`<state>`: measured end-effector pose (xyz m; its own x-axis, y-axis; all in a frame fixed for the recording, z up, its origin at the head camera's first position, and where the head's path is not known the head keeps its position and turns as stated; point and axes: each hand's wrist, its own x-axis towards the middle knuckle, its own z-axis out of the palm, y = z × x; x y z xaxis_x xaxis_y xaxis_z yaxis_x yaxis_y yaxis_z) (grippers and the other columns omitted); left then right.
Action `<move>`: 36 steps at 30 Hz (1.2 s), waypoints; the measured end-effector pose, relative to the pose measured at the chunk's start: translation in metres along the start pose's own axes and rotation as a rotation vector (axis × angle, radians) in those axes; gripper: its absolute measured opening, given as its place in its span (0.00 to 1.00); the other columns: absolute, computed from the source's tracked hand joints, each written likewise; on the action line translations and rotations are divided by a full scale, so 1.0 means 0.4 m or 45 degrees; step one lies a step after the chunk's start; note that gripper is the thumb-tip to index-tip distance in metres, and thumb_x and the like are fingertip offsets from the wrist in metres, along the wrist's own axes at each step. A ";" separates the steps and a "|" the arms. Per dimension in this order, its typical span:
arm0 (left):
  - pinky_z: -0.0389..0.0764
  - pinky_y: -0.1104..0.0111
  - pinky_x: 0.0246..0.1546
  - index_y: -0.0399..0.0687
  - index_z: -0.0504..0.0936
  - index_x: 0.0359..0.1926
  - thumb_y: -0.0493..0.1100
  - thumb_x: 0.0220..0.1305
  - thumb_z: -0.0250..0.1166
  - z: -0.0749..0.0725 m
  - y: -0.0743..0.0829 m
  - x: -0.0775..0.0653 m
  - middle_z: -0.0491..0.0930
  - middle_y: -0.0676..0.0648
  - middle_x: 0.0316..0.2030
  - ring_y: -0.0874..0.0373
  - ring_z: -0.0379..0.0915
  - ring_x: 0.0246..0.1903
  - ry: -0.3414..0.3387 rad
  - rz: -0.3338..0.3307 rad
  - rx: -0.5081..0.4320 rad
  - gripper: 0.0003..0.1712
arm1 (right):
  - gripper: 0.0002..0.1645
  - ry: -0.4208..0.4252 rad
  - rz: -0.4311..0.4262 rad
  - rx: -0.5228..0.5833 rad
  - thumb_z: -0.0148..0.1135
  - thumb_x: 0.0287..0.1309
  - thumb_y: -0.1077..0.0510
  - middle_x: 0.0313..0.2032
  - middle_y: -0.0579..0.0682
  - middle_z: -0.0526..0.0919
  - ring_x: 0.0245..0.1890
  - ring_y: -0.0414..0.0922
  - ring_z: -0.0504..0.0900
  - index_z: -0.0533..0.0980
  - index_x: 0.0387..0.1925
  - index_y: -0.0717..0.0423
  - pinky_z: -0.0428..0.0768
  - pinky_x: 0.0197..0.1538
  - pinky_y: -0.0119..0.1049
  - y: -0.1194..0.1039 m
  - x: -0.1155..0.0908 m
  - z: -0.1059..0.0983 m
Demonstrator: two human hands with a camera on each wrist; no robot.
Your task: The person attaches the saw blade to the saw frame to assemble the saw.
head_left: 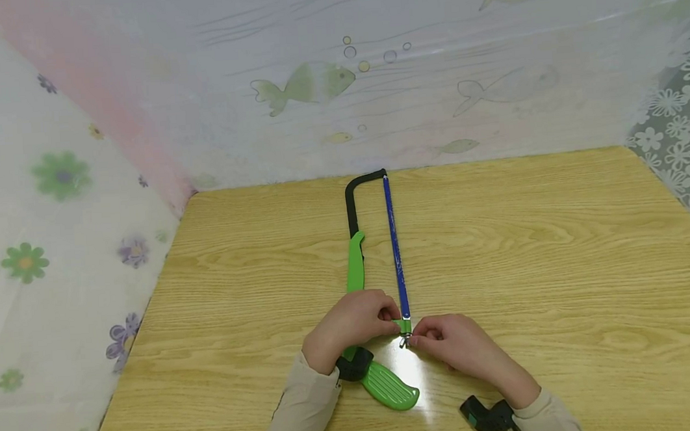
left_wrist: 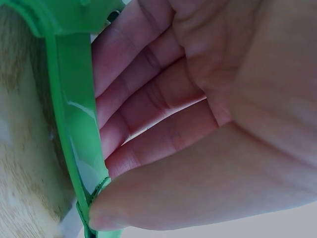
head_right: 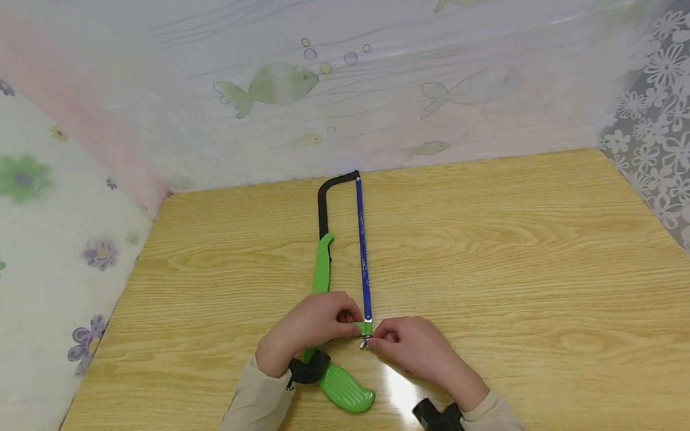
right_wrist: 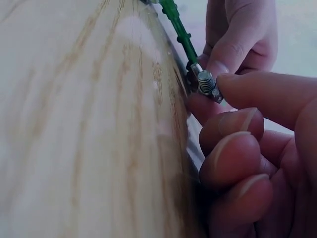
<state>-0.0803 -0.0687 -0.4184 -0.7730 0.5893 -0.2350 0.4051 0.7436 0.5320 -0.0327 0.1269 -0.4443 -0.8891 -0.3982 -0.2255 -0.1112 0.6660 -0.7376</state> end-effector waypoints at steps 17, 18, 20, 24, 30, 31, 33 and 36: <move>0.67 0.75 0.28 0.58 0.81 0.30 0.48 0.52 0.66 -0.001 0.002 -0.002 0.71 0.63 0.25 0.68 0.65 0.25 0.000 -0.009 -0.007 0.04 | 0.13 -0.002 0.032 0.120 0.57 0.51 0.39 0.12 0.41 0.68 0.07 0.40 0.67 0.74 0.25 0.42 0.64 0.15 0.33 0.002 0.000 0.001; 0.67 0.75 0.28 0.58 0.81 0.30 0.48 0.52 0.66 -0.001 0.002 -0.002 0.71 0.63 0.25 0.68 0.65 0.25 0.001 -0.009 -0.008 0.04 | 0.13 -0.004 0.031 0.118 0.57 0.52 0.39 0.12 0.41 0.68 0.07 0.40 0.67 0.74 0.25 0.42 0.64 0.15 0.32 0.002 0.000 0.001; 0.67 0.75 0.28 0.58 0.81 0.30 0.48 0.52 0.66 -0.001 0.002 -0.002 0.71 0.63 0.24 0.68 0.65 0.25 0.000 -0.010 -0.014 0.04 | 0.13 -0.009 0.033 0.113 0.57 0.52 0.39 0.12 0.41 0.68 0.07 0.40 0.67 0.75 0.25 0.42 0.64 0.15 0.32 0.002 0.000 0.001; 0.67 0.75 0.28 0.58 0.81 0.30 0.48 0.52 0.66 -0.001 0.001 -0.002 0.71 0.63 0.24 0.68 0.66 0.24 0.002 -0.012 -0.021 0.04 | 0.13 -0.017 0.037 0.114 0.57 0.52 0.40 0.12 0.40 0.69 0.07 0.39 0.67 0.75 0.25 0.42 0.64 0.15 0.32 0.003 0.001 0.001; 0.67 0.76 0.28 0.58 0.81 0.30 0.48 0.52 0.66 -0.001 0.001 -0.001 0.70 0.63 0.24 0.68 0.65 0.24 -0.002 -0.015 -0.007 0.04 | 0.11 -0.013 0.029 0.109 0.56 0.54 0.41 0.12 0.40 0.69 0.07 0.39 0.67 0.76 0.26 0.41 0.64 0.15 0.32 0.006 0.002 0.002; 0.67 0.76 0.28 0.58 0.81 0.30 0.48 0.52 0.66 -0.001 0.001 -0.001 0.70 0.63 0.24 0.68 0.65 0.24 -0.002 -0.017 -0.006 0.04 | 0.12 -0.011 0.030 0.103 0.55 0.54 0.41 0.12 0.40 0.69 0.07 0.39 0.67 0.76 0.26 0.41 0.64 0.15 0.32 0.006 0.003 0.003; 0.67 0.76 0.28 0.58 0.81 0.30 0.48 0.52 0.66 -0.001 0.002 -0.001 0.70 0.63 0.24 0.68 0.65 0.24 -0.004 -0.018 -0.004 0.04 | 0.12 -0.010 0.030 0.095 0.54 0.55 0.40 0.11 0.39 0.69 0.07 0.39 0.67 0.76 0.26 0.40 0.64 0.15 0.32 0.006 0.003 0.003; 0.67 0.76 0.28 0.58 0.81 0.30 0.48 0.52 0.65 -0.002 0.002 -0.002 0.70 0.63 0.25 0.68 0.66 0.25 -0.003 -0.016 -0.004 0.04 | 0.14 -0.013 0.029 0.091 0.53 0.55 0.38 0.10 0.40 0.69 0.07 0.39 0.67 0.76 0.26 0.40 0.64 0.15 0.33 0.005 0.003 0.003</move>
<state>-0.0796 -0.0688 -0.4173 -0.7770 0.5804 -0.2436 0.3937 0.7501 0.5314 -0.0334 0.1273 -0.4468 -0.8864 -0.3904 -0.2489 -0.0590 0.6285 -0.7756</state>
